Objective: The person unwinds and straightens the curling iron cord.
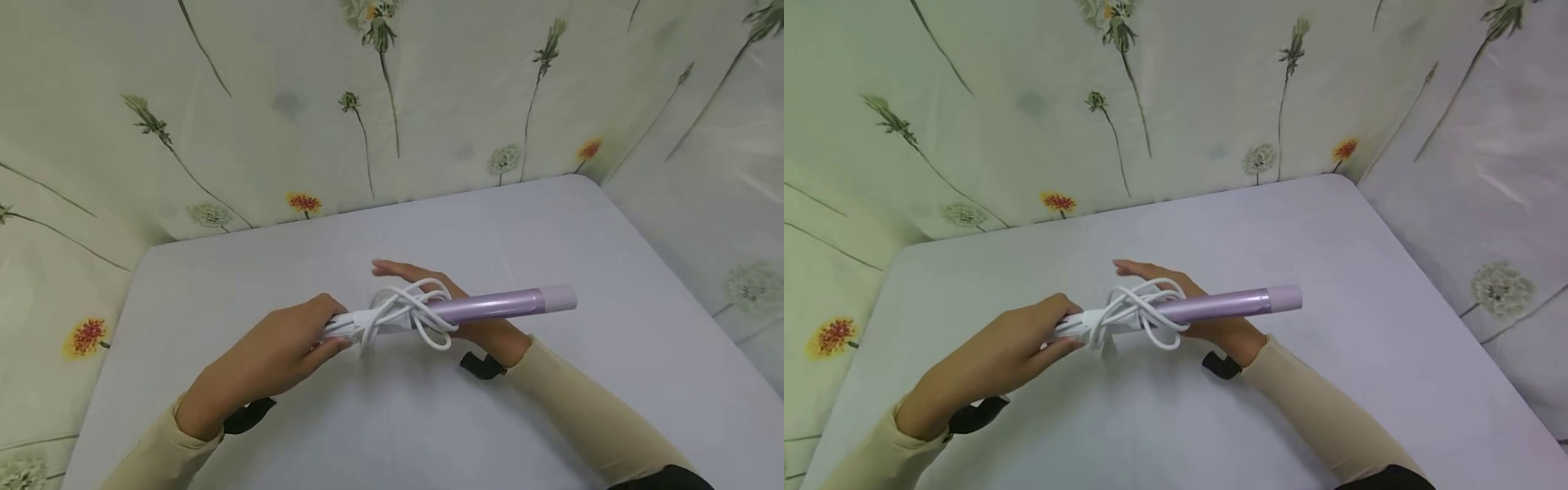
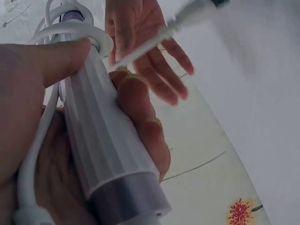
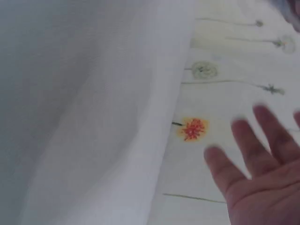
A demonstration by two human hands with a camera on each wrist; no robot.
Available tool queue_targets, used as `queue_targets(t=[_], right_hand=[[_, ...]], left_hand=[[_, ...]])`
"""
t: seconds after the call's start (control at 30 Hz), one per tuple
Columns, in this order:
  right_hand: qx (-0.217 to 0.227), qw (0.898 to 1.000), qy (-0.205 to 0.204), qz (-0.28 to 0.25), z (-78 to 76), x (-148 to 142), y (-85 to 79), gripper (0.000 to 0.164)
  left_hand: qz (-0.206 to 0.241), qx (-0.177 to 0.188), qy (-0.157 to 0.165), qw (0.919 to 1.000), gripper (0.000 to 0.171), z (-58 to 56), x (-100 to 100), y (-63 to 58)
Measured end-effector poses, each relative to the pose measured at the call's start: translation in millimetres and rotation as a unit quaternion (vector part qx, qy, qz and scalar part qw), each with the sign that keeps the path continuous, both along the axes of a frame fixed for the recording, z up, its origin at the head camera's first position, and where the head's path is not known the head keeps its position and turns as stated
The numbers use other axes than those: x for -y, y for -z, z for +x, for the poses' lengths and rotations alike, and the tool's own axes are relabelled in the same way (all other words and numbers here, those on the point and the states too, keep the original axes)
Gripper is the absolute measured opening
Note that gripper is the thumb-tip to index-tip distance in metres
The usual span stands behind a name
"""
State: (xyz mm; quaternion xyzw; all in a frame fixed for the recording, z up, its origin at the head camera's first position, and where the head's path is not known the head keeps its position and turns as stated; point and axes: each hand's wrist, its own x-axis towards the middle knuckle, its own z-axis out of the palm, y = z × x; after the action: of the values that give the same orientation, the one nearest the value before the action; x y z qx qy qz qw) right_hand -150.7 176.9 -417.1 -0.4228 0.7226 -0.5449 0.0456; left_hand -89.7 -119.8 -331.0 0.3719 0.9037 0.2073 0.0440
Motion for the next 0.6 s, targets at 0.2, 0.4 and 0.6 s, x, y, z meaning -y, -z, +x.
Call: queue_targets(t=[0.2, 0.4, 0.6], right_hand=[[0.160, 0.985, -0.067, 0.014, 4.0, 0, -11.5, 0.031], [0.187, 0.974, -0.129, 0.000, 4.3, 6, -13.2, 0.035], [0.259, 0.948, -0.180, -0.035, -5.6, 9, -11.7, 0.051]], left_hand=[[0.014, 0.015, 0.033, 0.9992, 0.028, 9.7, 0, 4.6], [0.014, 0.013, 0.047, 0.9987, 0.027, 10.2, 2, 7.6], [0.023, 0.026, 0.054, 0.9979, 0.027, 9.9, 5, 12.1]])
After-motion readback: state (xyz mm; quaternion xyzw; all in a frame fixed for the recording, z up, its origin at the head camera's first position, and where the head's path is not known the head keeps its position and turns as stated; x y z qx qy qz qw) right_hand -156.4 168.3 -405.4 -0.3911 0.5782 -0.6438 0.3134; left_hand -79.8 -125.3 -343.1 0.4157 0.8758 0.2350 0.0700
